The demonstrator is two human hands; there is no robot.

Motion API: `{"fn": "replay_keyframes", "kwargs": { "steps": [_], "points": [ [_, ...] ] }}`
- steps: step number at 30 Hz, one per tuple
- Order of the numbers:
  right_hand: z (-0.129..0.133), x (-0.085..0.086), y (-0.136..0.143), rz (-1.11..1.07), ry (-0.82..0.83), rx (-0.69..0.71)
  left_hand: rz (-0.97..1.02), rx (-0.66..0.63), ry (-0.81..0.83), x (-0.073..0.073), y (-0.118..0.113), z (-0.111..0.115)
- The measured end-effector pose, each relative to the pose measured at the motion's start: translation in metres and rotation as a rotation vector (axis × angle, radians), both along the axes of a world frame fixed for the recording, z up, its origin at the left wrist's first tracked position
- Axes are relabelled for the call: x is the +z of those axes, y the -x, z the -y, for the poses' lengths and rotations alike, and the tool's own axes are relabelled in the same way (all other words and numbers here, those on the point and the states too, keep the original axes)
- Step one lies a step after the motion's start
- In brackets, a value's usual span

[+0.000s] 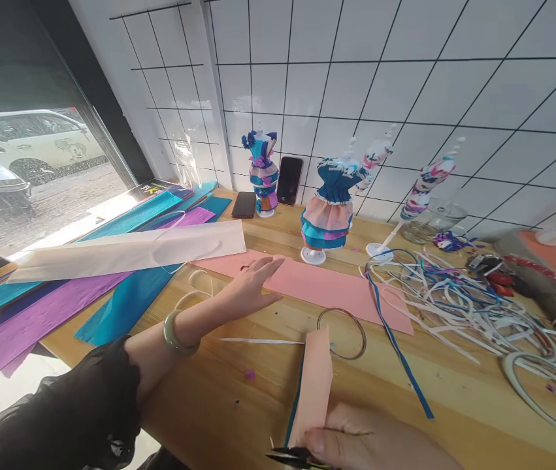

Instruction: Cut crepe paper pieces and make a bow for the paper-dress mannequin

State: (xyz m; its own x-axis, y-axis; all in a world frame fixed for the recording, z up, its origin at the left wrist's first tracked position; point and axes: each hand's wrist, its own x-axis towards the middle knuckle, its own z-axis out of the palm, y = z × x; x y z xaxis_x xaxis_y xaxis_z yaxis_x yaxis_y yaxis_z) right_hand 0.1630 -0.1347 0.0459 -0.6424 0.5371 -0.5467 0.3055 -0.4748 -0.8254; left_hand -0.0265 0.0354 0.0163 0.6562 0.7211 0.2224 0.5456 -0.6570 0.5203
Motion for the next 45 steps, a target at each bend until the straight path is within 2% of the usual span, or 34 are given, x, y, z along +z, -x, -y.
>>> {"fn": "replay_keyframes", "kwargs": {
  "steps": [7,12,15,19,22,24,26,30,32,35,41,45],
  "points": [
    [0.001,-0.008,-0.007,0.046,0.014,-0.006,0.123,0.232,0.137,-0.009,0.005,-0.021],
    [-0.002,-0.008,-0.003,0.030,0.018,-0.017,0.237,0.232,0.184,-0.014,0.007,-0.033],
    [-0.003,-0.006,0.000,0.013,0.017,-0.011,0.379,0.151,0.351,-0.010,0.004,-0.031],
    [-0.004,-0.003,0.002,0.012,0.007,-0.008,0.601,-0.118,0.710,0.006,0.000,-0.014],
    [-0.005,-0.003,0.002,0.025,0.011,-0.004,0.589,-0.336,0.880,0.015,-0.001,0.000],
    [-0.005,-0.003,0.002,0.018,0.012,0.011,0.516,-0.384,0.904,0.014,-0.001,0.003],
    [-0.005,-0.005,0.001,0.016,0.015,0.025,0.408,-0.350,0.826,0.009,-0.001,0.002],
    [-0.004,-0.007,0.001,0.050,0.014,0.024,0.164,-0.212,0.440,-0.003,-0.002,-0.003],
    [-0.004,-0.007,0.002,0.052,0.010,0.021,0.079,-0.196,0.280,-0.005,-0.002,-0.002],
    [-0.006,-0.006,0.002,0.042,0.025,0.027,-0.012,-0.201,0.150,-0.005,-0.001,-0.001],
    [-0.006,-0.002,0.002,0.042,0.022,0.041,0.013,-0.207,-0.079,0.001,-0.002,0.002],
    [-0.003,-0.004,0.002,0.057,0.048,0.027,0.148,-0.347,-0.081,0.012,-0.007,0.018]
  ]
}}
